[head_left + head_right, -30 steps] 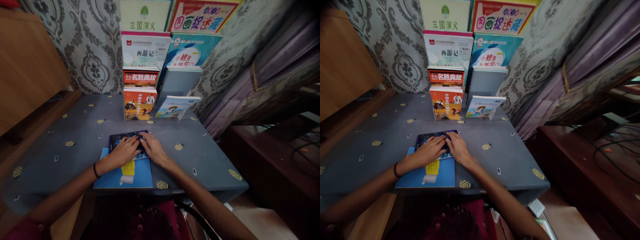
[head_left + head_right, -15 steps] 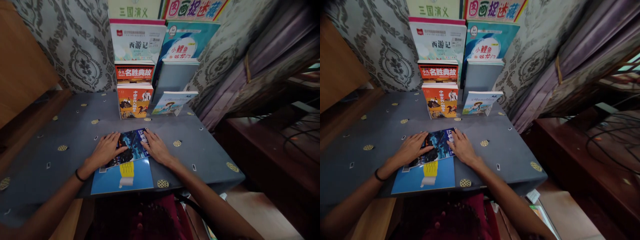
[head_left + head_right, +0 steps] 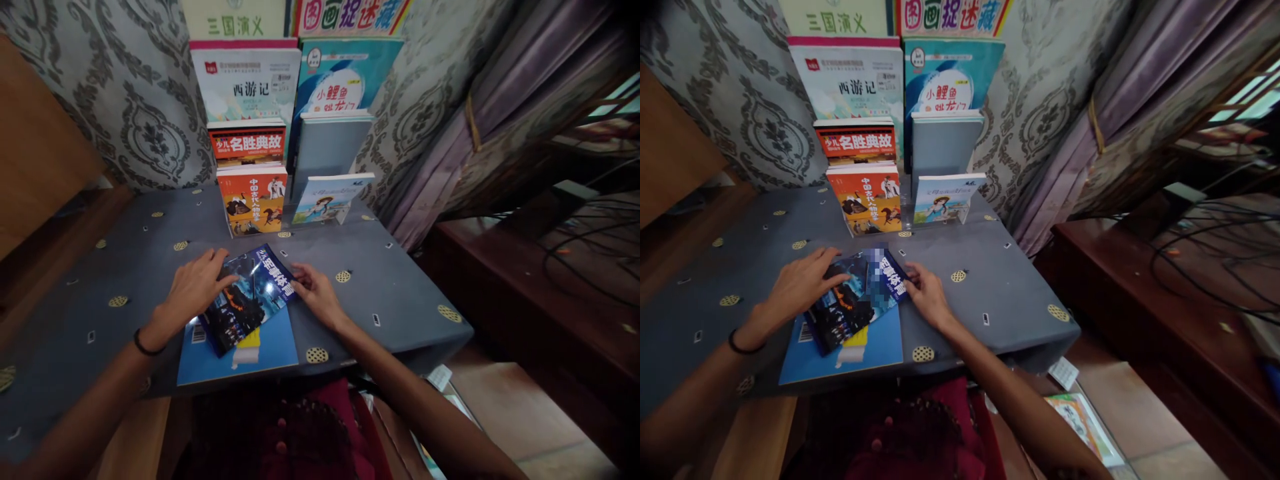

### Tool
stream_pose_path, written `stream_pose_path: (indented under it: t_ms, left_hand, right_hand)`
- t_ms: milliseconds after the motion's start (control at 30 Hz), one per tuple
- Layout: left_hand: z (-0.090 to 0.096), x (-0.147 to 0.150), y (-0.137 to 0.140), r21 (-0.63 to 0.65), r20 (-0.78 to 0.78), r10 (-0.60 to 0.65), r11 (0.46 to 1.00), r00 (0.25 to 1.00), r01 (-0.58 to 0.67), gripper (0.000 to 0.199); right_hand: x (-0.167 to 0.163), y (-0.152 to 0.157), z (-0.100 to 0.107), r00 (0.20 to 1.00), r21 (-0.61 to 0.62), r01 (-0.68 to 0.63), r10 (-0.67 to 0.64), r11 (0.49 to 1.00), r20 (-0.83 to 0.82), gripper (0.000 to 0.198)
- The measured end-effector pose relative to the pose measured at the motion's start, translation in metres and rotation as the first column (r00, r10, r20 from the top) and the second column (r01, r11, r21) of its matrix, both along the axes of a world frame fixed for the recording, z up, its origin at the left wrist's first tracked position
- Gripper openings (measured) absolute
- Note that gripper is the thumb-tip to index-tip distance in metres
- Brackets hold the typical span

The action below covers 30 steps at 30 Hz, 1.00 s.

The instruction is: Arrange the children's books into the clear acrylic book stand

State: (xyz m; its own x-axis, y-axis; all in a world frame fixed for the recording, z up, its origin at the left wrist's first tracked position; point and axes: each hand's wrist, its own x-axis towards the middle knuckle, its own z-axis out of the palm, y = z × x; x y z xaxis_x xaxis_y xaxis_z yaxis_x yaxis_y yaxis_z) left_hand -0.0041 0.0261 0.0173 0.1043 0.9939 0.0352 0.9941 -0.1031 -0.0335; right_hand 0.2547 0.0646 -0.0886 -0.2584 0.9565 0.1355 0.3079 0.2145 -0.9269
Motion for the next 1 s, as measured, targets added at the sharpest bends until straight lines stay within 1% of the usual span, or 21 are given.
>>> stream_pose_path:
  t_ms: [67,167,233,300,367,433,467,533,567,633,700,767,900,1000]
  left_hand:
    - [0.005,-0.002,-0.016,-0.019,0.085,-0.005,1.000,0.996,0.006,0.041]
    - [0.001,-0.005,-0.037,-0.116,0.232,-0.016,0.992,0.973,0.044,0.041]
    - [-0.006,-0.002,-0.045,-0.185,0.240,0.002,0.982,0.971,0.044,0.038]
    - [-0.011,0.004,-0.047,-0.209,0.163,0.021,0.978,0.986,0.014,0.032]
    - [-0.016,0.010,-0.043,-0.155,0.090,0.020,0.988,0.996,-0.006,0.027]
    - [-0.022,0.012,-0.035,-0.028,0.080,-0.013,0.999,0.997,0.015,0.027]
    - [-0.027,0.011,-0.029,0.041,0.094,-0.047,0.998,0.994,0.043,0.028]
    - [-0.042,0.006,-0.019,0.142,0.138,-0.132,0.983,0.982,0.112,0.029]
    - [-0.050,0.003,-0.014,0.167,0.168,-0.169,0.976,0.971,0.141,0.031]
    - [-0.067,-0.004,-0.008,0.187,0.229,-0.210,0.968,0.951,0.168,0.035]
    - [-0.079,-0.009,-0.006,0.193,0.257,-0.206,0.968,0.944,0.159,0.039]
    - [-0.084,-0.010,-0.007,0.188,0.251,-0.190,0.971,0.949,0.145,0.042]
    - [-0.078,-0.006,-0.010,0.176,0.233,-0.193,0.972,0.953,0.154,0.041]
    - [-0.074,-0.004,-0.010,0.174,0.220,-0.188,0.973,0.957,0.151,0.042]
  right_hand:
    - [-0.007,0.018,-0.004,0.995,-0.024,-0.003,0.000,1.000,-0.099,0.042]
    - [-0.023,0.047,-0.003,0.989,0.035,0.004,0.001,0.999,-0.151,0.036]
    - [-0.033,0.064,0.003,0.994,0.105,0.015,-0.004,0.994,-0.108,0.031]
    - [-0.043,0.072,0.012,1.000,0.174,0.005,-0.008,0.985,0.017,0.028]
    - [-0.053,0.070,0.020,0.982,0.257,-0.042,-0.008,0.965,0.190,0.026]
    - [-0.065,0.057,0.025,0.942,0.337,-0.144,0.024,0.930,0.336,0.027]
    - [-0.072,0.048,0.027,0.922,0.364,-0.206,0.056,0.908,0.382,0.029]
    - [-0.086,0.029,0.028,0.870,0.365,-0.390,0.208,0.845,0.448,0.036]
    - [-0.092,0.022,0.029,0.839,0.350,-0.453,0.259,0.820,0.479,0.039]
    - [-0.100,0.013,0.030,0.784,0.295,-0.519,0.309,0.802,0.538,0.045]
    - [-0.101,0.012,0.031,0.746,0.238,-0.530,0.314,0.814,0.587,0.052]
    - [-0.095,0.015,0.031,0.721,0.200,-0.517,0.297,0.832,0.626,0.058]
    - [-0.071,0.022,0.028,0.701,0.203,-0.448,0.201,0.871,0.685,0.060]
    - [-0.058,0.022,0.026,0.691,0.237,-0.361,0.088,0.902,0.717,0.058]
